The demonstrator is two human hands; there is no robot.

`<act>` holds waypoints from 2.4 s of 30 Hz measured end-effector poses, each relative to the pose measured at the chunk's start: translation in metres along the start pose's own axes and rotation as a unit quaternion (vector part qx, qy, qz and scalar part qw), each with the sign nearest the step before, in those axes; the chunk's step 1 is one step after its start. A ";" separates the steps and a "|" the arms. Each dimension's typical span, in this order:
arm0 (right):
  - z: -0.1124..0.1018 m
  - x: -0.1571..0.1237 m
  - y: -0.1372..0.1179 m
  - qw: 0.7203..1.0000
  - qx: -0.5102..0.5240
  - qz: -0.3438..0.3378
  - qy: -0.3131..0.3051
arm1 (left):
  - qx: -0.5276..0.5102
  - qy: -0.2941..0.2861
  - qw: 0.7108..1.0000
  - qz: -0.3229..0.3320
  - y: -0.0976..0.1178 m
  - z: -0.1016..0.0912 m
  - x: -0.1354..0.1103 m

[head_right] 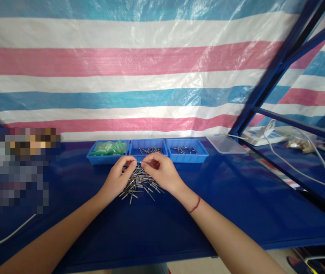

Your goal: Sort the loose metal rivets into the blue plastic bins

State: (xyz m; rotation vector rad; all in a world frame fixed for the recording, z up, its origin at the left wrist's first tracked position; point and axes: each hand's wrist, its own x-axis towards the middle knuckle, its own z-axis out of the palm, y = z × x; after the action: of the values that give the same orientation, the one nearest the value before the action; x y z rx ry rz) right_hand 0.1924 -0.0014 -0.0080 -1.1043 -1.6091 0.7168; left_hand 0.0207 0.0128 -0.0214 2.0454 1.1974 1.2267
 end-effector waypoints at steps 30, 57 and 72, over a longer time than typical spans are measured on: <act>-0.064 -0.009 0.006 0.890 -0.385 0.069 -0.234 | 0.333 -0.322 0.882 -0.083 0.018 -0.021 -0.027; -0.032 -0.003 0.001 0.935 -0.275 -0.051 -0.219 | 0.305 -0.110 0.946 0.019 0.016 0.019 -0.035; -0.019 -0.005 -0.009 0.969 -0.187 -0.106 -0.122 | 0.172 -0.036 0.982 0.072 0.008 0.005 -0.010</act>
State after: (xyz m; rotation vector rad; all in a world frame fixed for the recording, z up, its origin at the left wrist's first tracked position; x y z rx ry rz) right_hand 0.2083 -0.0107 0.0033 -1.1138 -2.0987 0.4274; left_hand 0.0264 0.0000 -0.0230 2.4439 1.3209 1.0543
